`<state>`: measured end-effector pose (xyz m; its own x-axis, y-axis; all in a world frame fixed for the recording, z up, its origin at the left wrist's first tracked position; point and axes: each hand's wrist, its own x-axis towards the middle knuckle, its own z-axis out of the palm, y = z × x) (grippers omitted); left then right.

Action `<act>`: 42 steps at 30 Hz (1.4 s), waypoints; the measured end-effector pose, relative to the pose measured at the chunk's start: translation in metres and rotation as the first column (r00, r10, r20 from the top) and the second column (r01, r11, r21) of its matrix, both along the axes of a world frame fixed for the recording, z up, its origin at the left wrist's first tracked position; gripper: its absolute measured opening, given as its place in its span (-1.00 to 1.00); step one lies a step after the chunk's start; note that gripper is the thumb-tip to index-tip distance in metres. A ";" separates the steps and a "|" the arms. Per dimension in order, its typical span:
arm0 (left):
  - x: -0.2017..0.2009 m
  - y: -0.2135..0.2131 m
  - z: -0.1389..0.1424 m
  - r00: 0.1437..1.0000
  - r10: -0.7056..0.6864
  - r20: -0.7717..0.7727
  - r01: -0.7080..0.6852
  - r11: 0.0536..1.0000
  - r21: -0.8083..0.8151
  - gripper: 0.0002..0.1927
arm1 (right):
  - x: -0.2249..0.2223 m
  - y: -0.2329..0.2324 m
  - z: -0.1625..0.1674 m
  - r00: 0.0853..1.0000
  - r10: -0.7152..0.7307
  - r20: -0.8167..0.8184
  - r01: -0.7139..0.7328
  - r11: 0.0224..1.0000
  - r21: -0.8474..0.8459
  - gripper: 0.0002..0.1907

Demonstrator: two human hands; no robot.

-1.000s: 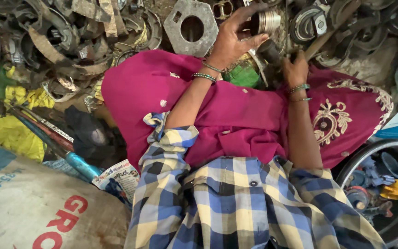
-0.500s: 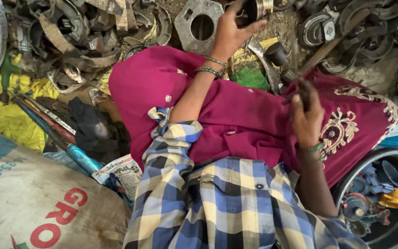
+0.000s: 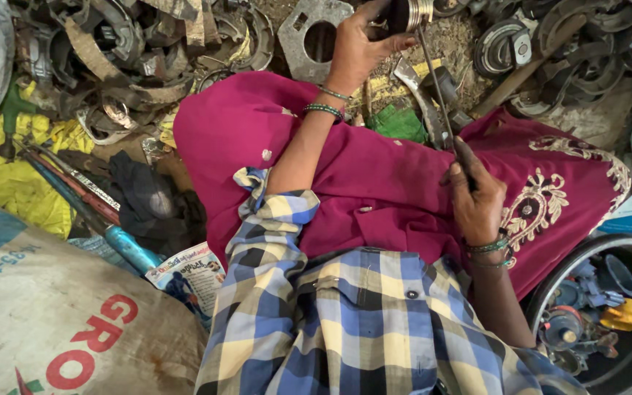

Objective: The person is sitting on the ground surrounded by metal parts and uses a hammer and a metal rod to work on a cylindrical metal part. They repeatedly strike the part with the hammer while holding it with the other hand.

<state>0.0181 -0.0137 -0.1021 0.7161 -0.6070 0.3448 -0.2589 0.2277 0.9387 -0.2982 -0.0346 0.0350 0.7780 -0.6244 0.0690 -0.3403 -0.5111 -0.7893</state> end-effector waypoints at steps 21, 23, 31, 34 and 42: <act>0.000 -0.001 -0.005 0.997 -0.071 -0.012 0.070 0.993 -0.093 -0.30 | 0.000 -0.006 0.018 0.993 -0.014 -0.118 0.005 0.997 -0.080 -0.62; 0.002 0.000 -0.006 0.996 -0.086 -0.001 0.086 0.992 -0.093 -0.29 | -0.001 -0.006 0.025 0.996 0.042 -0.079 -0.052 0.990 -0.132 -0.63; -0.011 -0.009 -0.010 0.985 -0.140 0.105 0.139 0.990 0.021 -0.25 | 0.003 -0.002 0.033 0.974 -0.096 -0.207 0.063 0.985 -0.159 -0.60; -0.020 -0.012 -0.010 0.966 -0.187 0.180 0.171 0.980 0.099 -0.18 | 0.004 -0.008 0.031 0.973 -0.102 -0.205 0.062 0.979 -0.193 -0.61; -0.013 -0.006 -0.006 0.988 -0.140 0.063 0.137 0.989 0.049 -0.14 | -0.010 -0.020 0.029 0.982 -0.113 -0.152 0.114 0.993 -0.002 -0.61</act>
<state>0.0053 -0.0201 -0.1076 0.6008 -0.7144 0.3588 -0.2893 0.2241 0.9306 -0.3082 -0.0541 0.0637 0.7031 -0.7094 -0.0493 -0.5120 -0.4568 -0.7274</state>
